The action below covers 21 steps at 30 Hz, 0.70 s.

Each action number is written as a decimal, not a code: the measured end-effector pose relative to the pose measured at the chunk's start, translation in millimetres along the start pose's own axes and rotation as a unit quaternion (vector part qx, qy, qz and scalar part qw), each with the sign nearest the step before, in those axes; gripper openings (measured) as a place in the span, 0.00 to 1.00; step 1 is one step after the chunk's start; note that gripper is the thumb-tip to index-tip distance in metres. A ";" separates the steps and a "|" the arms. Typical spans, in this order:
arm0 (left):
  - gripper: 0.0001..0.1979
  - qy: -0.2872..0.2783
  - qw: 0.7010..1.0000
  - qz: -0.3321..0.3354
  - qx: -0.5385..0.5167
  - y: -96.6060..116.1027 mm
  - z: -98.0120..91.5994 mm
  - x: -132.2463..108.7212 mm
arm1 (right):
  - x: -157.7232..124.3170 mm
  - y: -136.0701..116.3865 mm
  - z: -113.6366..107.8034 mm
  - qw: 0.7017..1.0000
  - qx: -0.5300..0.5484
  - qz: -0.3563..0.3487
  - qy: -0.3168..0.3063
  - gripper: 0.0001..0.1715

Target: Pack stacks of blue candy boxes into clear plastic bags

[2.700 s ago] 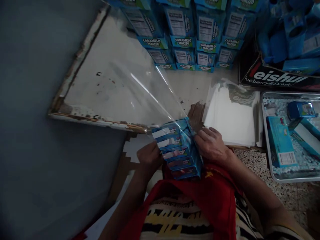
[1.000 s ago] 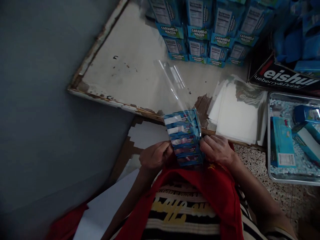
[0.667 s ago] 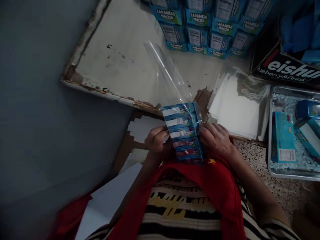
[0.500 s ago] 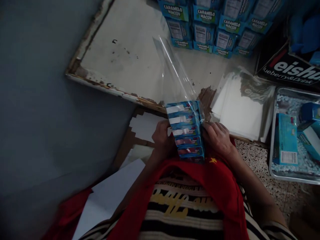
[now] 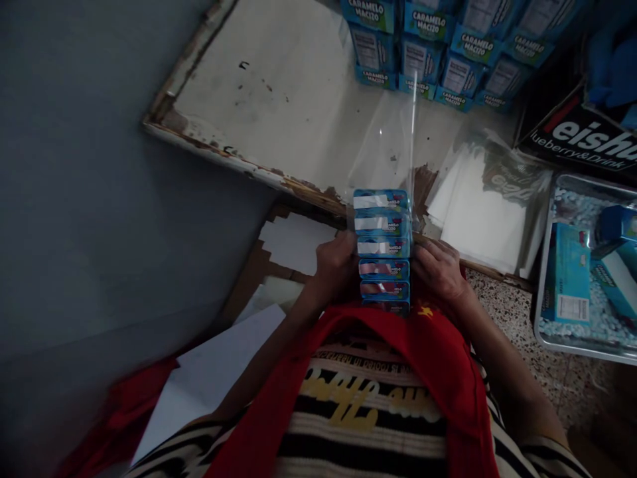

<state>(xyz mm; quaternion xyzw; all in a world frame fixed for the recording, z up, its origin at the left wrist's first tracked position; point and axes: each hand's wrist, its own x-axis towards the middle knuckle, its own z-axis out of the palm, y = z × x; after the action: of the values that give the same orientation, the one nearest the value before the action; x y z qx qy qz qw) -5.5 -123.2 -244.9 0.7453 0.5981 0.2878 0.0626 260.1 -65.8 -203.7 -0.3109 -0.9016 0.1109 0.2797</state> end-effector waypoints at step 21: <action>0.15 0.038 0.941 -0.236 -0.240 38.0 -2.3 45.2 | 21.8 -15.5 13.4 0.928 0.132 0.345 0.056 0.13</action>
<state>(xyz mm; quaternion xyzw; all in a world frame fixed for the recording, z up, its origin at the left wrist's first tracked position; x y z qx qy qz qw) 31.3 -92.3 -210.3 0.5346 0.6717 0.4280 0.2826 230.6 -64.8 -199.4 -0.5684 -0.6990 0.3011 0.3127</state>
